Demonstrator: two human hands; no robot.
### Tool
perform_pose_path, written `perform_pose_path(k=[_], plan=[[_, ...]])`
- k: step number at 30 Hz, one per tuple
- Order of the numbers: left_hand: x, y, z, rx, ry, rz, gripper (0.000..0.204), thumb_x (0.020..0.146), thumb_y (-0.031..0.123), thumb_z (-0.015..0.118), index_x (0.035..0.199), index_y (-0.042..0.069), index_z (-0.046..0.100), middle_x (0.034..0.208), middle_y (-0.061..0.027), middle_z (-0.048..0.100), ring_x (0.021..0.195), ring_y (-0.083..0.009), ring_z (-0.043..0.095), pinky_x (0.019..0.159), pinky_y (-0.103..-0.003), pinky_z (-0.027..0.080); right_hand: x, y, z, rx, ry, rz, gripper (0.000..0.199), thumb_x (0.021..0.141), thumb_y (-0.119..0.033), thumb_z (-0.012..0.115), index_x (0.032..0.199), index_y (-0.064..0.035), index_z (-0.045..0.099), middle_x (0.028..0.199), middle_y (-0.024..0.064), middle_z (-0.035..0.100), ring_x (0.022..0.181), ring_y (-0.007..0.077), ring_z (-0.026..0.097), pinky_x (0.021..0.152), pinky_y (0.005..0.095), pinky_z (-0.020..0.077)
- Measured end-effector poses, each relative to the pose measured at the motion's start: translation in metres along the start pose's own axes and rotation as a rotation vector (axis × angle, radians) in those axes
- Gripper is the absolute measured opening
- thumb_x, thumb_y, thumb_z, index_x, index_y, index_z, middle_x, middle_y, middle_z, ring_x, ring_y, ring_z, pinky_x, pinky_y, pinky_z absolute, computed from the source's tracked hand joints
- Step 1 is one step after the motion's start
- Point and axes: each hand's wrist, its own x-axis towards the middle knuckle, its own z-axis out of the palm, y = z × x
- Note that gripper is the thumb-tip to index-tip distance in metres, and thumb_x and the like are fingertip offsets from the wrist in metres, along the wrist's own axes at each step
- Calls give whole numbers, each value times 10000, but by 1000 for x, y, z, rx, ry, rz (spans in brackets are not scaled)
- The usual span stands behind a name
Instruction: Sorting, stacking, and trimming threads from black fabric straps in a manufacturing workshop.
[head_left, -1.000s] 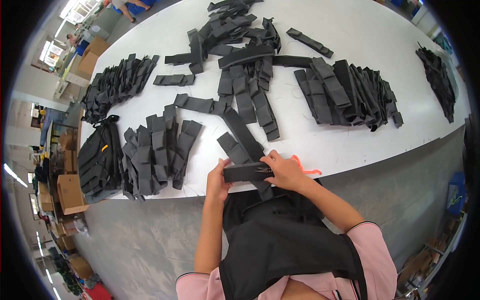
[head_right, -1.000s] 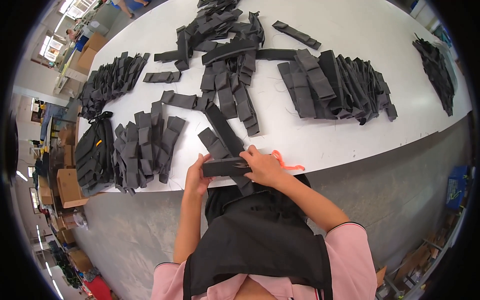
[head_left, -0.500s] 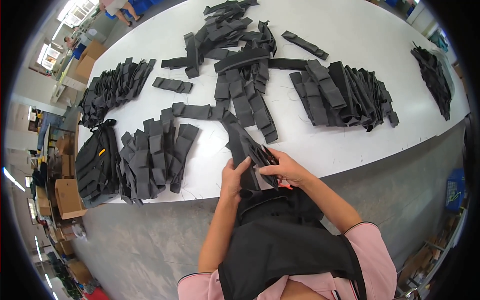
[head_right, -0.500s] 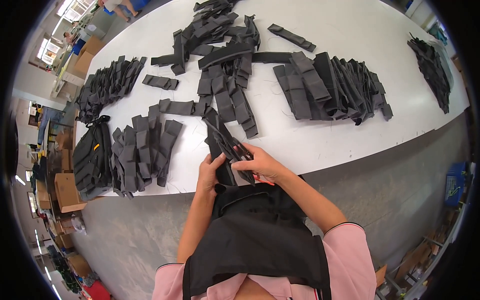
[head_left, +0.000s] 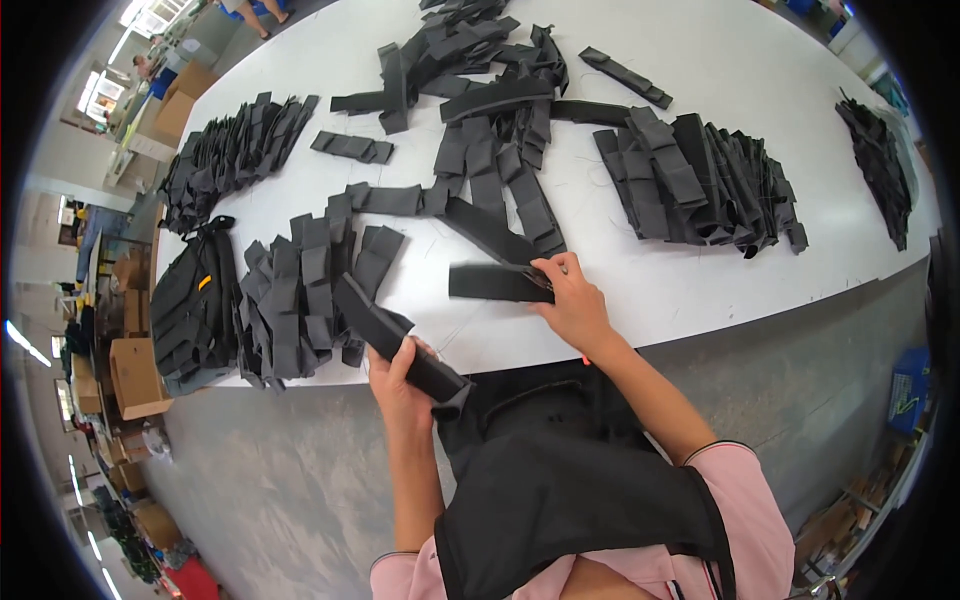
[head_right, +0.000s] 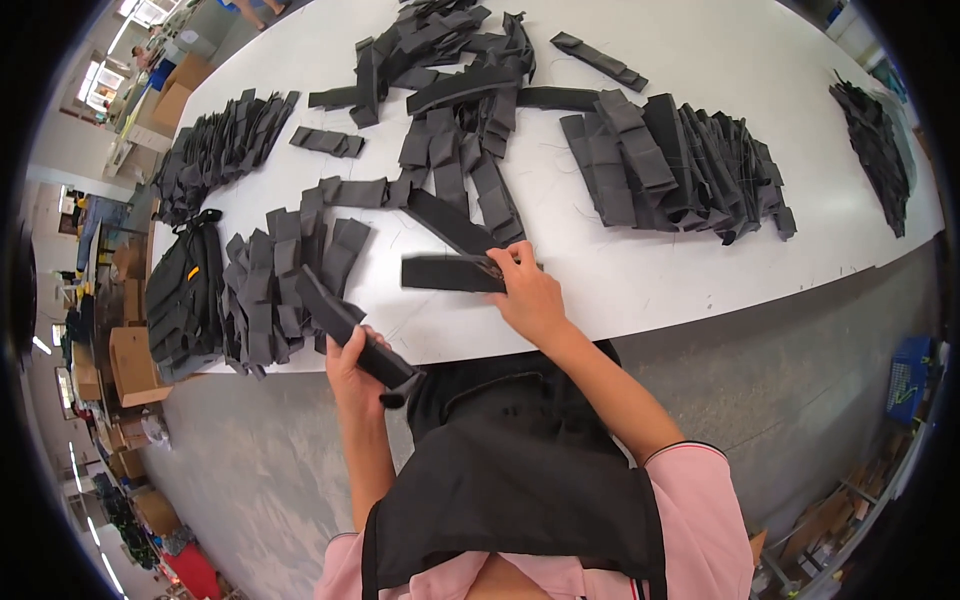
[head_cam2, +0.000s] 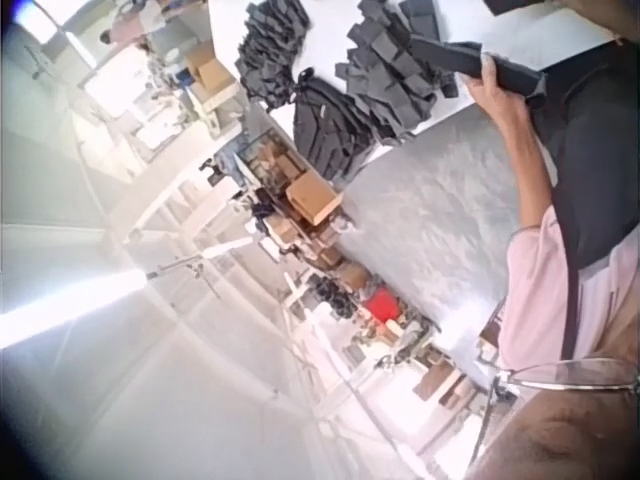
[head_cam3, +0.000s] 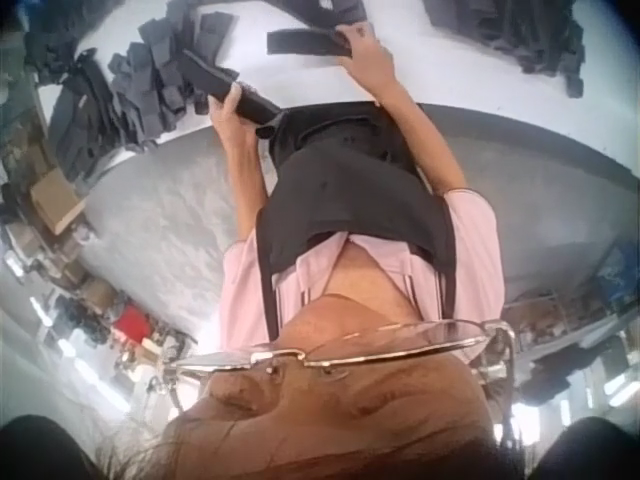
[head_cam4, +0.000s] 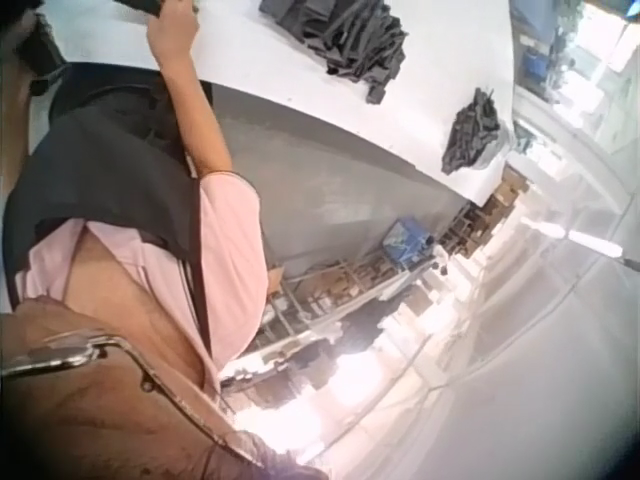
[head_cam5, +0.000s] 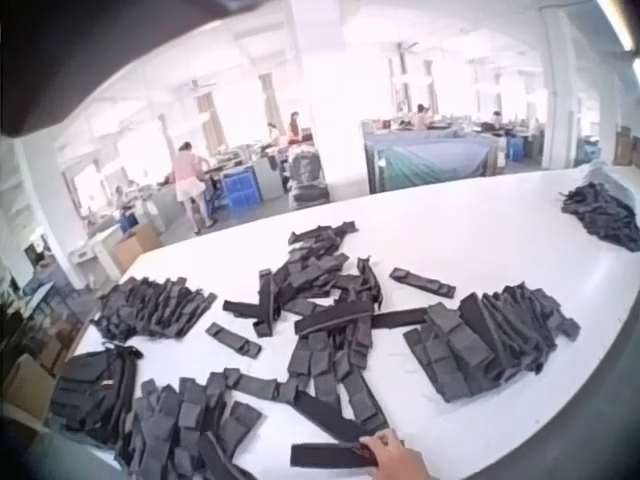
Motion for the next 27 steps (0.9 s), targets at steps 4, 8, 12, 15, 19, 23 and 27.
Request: perform_pose_path(k=[4, 8, 12, 15, 19, 23, 27], plan=[[-10, -1, -6, 243, 168, 71, 300, 820, 39, 605, 1088, 30, 469, 913, -125, 613, 763, -209, 605, 680, -305, 489, -20, 1, -6, 37, -74, -59, 489, 687, -109, 724, 1131, -94, 518, 1160, 77, 429, 754, 273, 599, 667, 371, 494], [-14, 3, -21, 207, 163, -14, 317, 810, 7, 617, 1074, 16, 443, 947, -166, 627, 778, -219, 632, 672, -308, 503, -42, -26, 0, -59, -11, -409, 439, 706, -128, 714, 1112, -110, 547, 956, 46, 545, 686, 222, 587, 570, 325, 461], [-19, 9, -23, 240, 176, 20, 304, 813, 10, 615, 1064, 11, 444, 937, -169, 632, 751, -216, 636, 679, -306, 516, -45, -46, 15, -9, -192, -470, 324, 749, -189, 662, 1028, -97, 526, 834, 45, 522, 665, 229, 567, 574, 333, 432], [-22, 11, -26, 246, 185, 20, 305, 811, 5, 616, 1064, 15, 445, 931, -168, 634, 739, -217, 638, 680, -309, 524, -39, -56, 24, -41, -211, -585, 234, 750, -162, 643, 937, -86, 524, 810, 46, 513, 669, 211, 564, 593, 321, 422], [-24, 10, -26, 242, 177, 21, 304, 813, 2, 612, 1066, 16, 444, 928, -165, 635, 739, -214, 638, 676, -312, 525, -33, -61, 50, -86, -231, -725, 188, 715, -86, 605, 883, -82, 520, 794, 43, 507, 670, 192, 570, 590, 313, 418], [-25, 10, -25, 226, 141, -4, 299, 815, 0, 606, 1068, 16, 446, 926, -161, 636, 730, -208, 636, 677, -313, 525, -29, -61, 66, -161, -279, -734, 204, 684, -56, 585, 876, -84, 520, 775, 42, 505, 660, 189, 572, 584, 311, 420], [-27, 18, -33, 254, 153, 27, 329, 814, -13, 596, 1102, 9, 439, 922, -152, 636, 732, -194, 630, 684, -304, 518, -38, -47, 45, -38, -188, -620, 199, 725, -101, 625, 908, -83, 549, 780, 42, 534, 656, 211, 579, 568, 322, 436]])
